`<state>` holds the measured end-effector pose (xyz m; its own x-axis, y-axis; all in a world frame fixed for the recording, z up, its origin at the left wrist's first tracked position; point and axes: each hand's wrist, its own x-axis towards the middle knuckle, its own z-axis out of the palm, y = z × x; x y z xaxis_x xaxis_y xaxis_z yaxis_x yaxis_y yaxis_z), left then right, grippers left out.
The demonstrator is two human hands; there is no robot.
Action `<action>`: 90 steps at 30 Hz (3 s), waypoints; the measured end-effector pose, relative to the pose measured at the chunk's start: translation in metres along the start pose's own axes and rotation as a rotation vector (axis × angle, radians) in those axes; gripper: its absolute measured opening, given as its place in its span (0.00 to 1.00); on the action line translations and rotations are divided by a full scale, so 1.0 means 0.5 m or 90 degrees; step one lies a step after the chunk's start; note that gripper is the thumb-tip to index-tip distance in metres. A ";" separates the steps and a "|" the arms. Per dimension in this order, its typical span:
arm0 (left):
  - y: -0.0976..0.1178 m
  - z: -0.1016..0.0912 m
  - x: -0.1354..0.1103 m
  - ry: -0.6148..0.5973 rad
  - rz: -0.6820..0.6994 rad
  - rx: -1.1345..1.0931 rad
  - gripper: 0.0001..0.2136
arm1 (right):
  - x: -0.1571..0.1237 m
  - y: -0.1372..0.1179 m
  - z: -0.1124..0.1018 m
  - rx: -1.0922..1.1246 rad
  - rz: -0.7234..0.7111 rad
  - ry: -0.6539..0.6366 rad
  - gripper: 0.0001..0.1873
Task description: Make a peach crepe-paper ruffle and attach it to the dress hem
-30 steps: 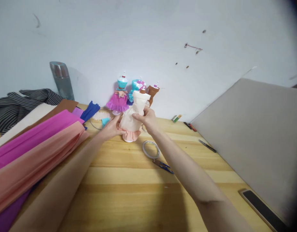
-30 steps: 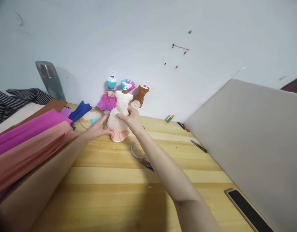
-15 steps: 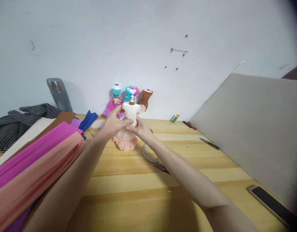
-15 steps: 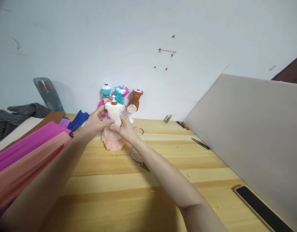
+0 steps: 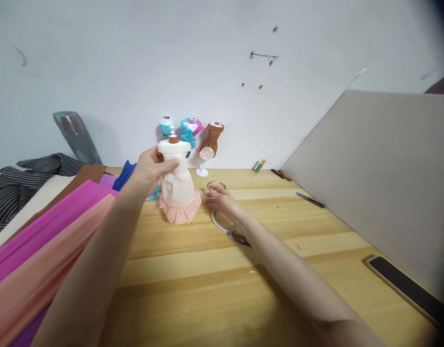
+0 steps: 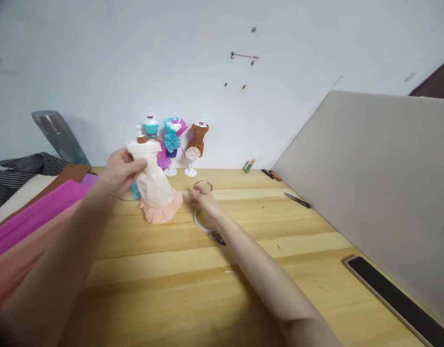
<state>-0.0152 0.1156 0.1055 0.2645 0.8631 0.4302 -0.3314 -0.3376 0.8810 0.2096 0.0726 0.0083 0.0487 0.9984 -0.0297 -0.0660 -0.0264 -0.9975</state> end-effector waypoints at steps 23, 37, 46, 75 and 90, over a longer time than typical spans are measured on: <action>0.090 -0.033 -0.028 -0.032 0.171 -0.038 0.18 | -0.042 -0.028 0.083 0.370 0.191 -0.073 0.07; 0.037 -0.038 -0.004 0.122 0.140 -0.076 0.16 | -0.036 0.002 0.113 0.390 0.120 -0.011 0.30; 0.014 -0.027 -0.007 0.173 0.087 -0.039 0.13 | -0.008 0.027 0.132 0.438 0.151 -0.052 0.20; 0.007 -0.013 -0.018 0.152 -0.017 -0.018 0.14 | 0.019 0.045 0.112 0.247 0.195 0.081 0.14; -0.009 0.038 -0.020 0.152 0.046 0.130 0.16 | -0.101 0.028 0.117 -0.441 -0.414 -0.337 0.15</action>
<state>0.0011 0.1012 0.1008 0.0192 0.8900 0.4555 -0.1458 -0.4483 0.8819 0.1481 0.0246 -0.0003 -0.5760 0.7218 0.3836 0.4017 0.6587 -0.6362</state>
